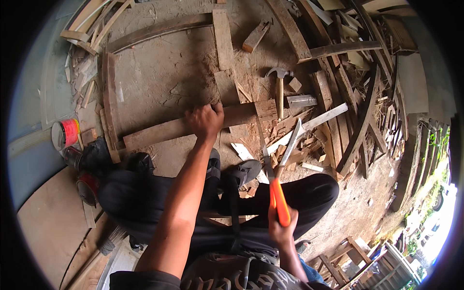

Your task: The person sits on the floor and uses a hand saw to cut a wooden plank that is part of a larger wooden frame. They repeatedly reposition the plank and saw through it, creating smaller pieces.

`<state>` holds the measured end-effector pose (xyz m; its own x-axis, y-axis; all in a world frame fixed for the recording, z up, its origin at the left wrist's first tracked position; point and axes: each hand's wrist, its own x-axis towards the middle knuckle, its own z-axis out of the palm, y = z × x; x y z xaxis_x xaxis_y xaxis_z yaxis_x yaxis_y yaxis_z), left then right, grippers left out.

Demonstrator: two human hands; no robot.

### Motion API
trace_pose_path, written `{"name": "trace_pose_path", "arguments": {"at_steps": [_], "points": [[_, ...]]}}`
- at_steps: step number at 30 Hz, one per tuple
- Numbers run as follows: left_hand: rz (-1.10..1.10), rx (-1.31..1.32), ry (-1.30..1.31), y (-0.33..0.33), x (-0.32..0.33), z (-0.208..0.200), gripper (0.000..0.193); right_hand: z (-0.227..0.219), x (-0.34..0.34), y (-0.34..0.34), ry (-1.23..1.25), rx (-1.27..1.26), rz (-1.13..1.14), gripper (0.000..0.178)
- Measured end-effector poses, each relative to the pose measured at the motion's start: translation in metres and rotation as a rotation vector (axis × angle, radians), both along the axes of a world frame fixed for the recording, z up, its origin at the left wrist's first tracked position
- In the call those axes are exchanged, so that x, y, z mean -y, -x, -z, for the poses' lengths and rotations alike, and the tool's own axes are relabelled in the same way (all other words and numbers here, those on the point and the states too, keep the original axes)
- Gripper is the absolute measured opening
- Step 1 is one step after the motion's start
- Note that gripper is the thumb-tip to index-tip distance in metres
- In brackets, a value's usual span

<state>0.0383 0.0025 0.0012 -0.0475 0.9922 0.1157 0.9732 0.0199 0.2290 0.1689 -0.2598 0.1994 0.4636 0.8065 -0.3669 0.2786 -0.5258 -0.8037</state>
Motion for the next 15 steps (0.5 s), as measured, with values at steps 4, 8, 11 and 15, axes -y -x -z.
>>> {"name": "trace_pose_path", "arguments": {"at_steps": [4, 8, 11, 15], "points": [[0.003, 0.03, 0.103, -0.003, 0.001, 0.005, 0.04, 0.072, -0.138, -0.006, -0.006, 0.069, 0.008, 0.023], [-0.029, 0.0, 0.102, 0.004, -0.006, 0.001, 0.04, 0.03, -0.027, 0.007, -0.056, 0.062, -0.002, 0.008], [-0.022, 0.001, 0.104, 0.002, 0.004, -0.002, 0.043, -0.005, 0.011, 0.012, -0.011, 0.02, 0.034, 0.003], [0.012, 0.014, 0.14, -0.004, -0.001, 0.0, 0.044, 0.06, -0.121, -0.006, -0.004, 0.064, 0.065, 0.018]]}}
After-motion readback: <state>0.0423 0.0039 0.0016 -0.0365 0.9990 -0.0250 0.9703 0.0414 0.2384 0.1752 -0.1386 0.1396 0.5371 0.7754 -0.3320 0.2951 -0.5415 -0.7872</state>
